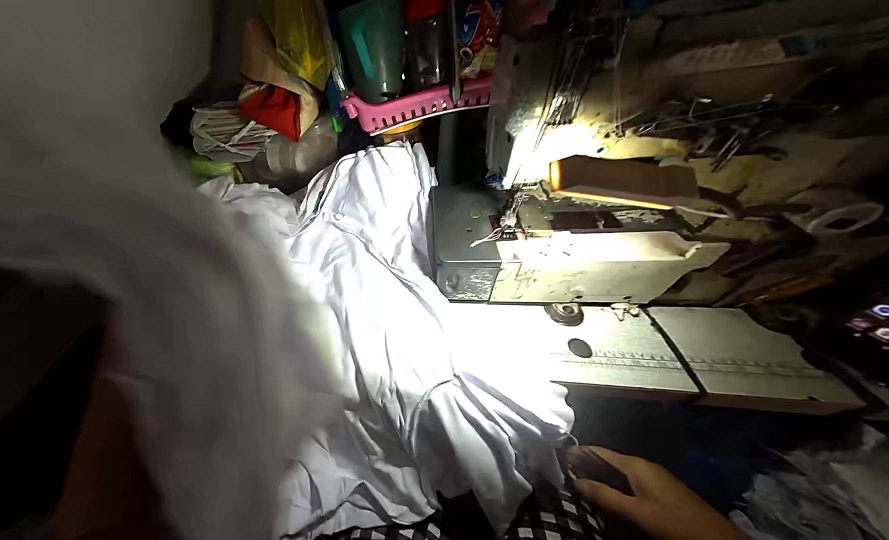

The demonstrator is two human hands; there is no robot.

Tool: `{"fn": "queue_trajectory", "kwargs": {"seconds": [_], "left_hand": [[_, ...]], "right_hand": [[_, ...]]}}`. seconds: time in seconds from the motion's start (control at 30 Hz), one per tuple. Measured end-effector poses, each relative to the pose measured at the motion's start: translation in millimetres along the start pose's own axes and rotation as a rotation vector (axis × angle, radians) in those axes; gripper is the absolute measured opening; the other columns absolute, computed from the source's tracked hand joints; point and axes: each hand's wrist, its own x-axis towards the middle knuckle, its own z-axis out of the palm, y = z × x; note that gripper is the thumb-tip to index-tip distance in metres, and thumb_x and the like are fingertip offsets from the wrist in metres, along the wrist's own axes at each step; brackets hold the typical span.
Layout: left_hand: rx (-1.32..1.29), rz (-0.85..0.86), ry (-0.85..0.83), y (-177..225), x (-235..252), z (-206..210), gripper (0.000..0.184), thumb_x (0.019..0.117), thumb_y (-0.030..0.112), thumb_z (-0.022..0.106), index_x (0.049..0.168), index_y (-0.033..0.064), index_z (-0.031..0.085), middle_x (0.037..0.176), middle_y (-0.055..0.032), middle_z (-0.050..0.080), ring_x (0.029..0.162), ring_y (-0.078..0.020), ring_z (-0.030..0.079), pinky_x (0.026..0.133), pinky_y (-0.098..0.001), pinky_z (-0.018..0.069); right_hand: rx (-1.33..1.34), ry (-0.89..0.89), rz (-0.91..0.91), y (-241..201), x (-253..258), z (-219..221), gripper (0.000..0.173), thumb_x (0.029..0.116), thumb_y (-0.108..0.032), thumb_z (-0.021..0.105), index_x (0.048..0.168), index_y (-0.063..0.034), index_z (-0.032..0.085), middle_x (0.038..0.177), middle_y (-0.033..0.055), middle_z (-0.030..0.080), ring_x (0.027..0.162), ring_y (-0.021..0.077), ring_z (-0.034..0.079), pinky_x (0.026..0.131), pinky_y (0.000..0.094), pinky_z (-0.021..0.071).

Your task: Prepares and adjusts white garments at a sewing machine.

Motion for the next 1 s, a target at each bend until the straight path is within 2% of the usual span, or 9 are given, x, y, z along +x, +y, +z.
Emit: {"fn": "queue_trajectory", "kwargs": {"seconds": [0.07,0.17,0.23,0.33,0.47,0.53,0.67,0.83,1.0], "left_hand": [[-0.064,0.142,-0.314,-4,9,61,0.015,0.0892,0.017,0.064,0.097,0.025,0.073,0.1,0.0168,0.072,0.091,0.0066,0.066,0.076,-0.0158,0.0567],[-0.01,0.403,-0.96,-32,10,134,0.031,0.0928,0.037,0.063,0.082,0.0103,0.074,0.139,-0.0016,0.062,0.148,-0.0204,0.037,0.125,-0.049,0.0228],[0.092,0.418,-1.148,-39,-6,163,0.038,0.0938,0.039,0.059,0.079,0.0083,0.076,0.137,-0.0056,0.065,0.152,-0.0312,0.03,0.122,-0.0671,0.0018],[0.063,0.407,-1.246,-32,-17,163,0.036,0.101,0.045,0.053,0.095,0.0187,0.077,0.132,0.0017,0.069,0.147,-0.0239,0.04,0.121,-0.0689,0.0032],[-0.053,0.315,-0.911,-31,-4,123,0.031,0.1042,0.037,0.055,0.1,0.0143,0.075,0.11,0.0039,0.074,0.11,-0.0046,0.067,0.105,-0.0307,0.0518],[0.167,0.304,-0.549,-44,14,96,0.029,0.1023,0.039,0.055,0.106,0.0177,0.074,0.118,0.0055,0.071,0.117,-0.0077,0.064,0.1,-0.0313,0.0541],[0.404,-0.106,-0.148,-94,47,54,0.059,0.0989,0.038,0.064,0.145,0.003,0.051,0.145,-0.0224,0.052,0.128,-0.0391,0.053,0.101,-0.0628,0.0434],[0.193,-0.478,-0.106,-89,59,95,0.056,0.0952,0.023,0.072,0.142,0.0017,0.049,0.122,-0.0198,0.065,0.109,-0.0275,0.065,0.095,-0.0508,0.0524],[0.212,-0.19,-0.011,-37,90,126,0.06,0.0886,0.008,0.075,0.142,0.0046,0.048,0.125,-0.0188,0.062,0.111,-0.0262,0.063,0.095,-0.0514,0.0524]], "right_hand": [[-0.022,0.092,0.011,-7,-10,-15,0.031,0.1004,-0.017,0.06,0.119,0.0053,0.068,0.107,0.0244,0.071,0.098,0.0372,0.07,0.091,0.0586,0.0519],[-0.023,0.316,-0.022,-21,-16,-27,0.029,0.1019,-0.017,0.051,0.113,0.0028,0.07,0.099,0.0181,0.074,0.09,0.0308,0.072,0.084,0.0541,0.0548],[-0.011,0.504,-0.112,-30,-12,-28,0.029,0.1002,-0.021,0.051,0.108,-0.0014,0.071,0.092,0.0095,0.074,0.083,0.0186,0.071,0.078,0.0423,0.0578],[0.058,0.694,-0.24,-45,1,-29,0.03,0.0983,-0.031,0.055,0.104,-0.008,0.073,0.09,-0.0036,0.073,0.081,-0.0012,0.067,0.075,0.0207,0.0556],[0.143,0.74,-0.287,-72,25,-32,0.022,0.0927,-0.028,0.058,0.105,-0.0155,0.073,0.092,-0.0091,0.068,0.068,-0.0055,0.055,0.059,0.0143,0.0452],[0.17,0.745,-0.264,-84,39,-36,0.022,0.0942,-0.021,0.06,0.11,-0.0128,0.072,0.099,-0.0047,0.069,0.075,0.0006,0.061,0.064,0.0217,0.0509],[0.277,0.544,-0.199,-103,70,-40,0.037,0.1003,-0.014,0.063,0.137,-0.005,0.061,0.109,0.0095,0.071,0.087,0.0149,0.066,0.076,0.038,0.0558],[0.14,0.539,-0.273,-114,74,-10,0.026,0.0888,-0.032,0.073,0.089,-0.0061,0.069,0.069,0.0002,0.061,0.063,0.0089,0.058,0.061,0.0317,0.0494],[0.054,0.83,-0.739,-96,31,44,0.014,0.0944,-0.024,0.066,0.099,-0.011,0.066,0.089,0.0075,0.063,0.076,0.0081,0.063,0.065,0.0208,0.0547]]}}
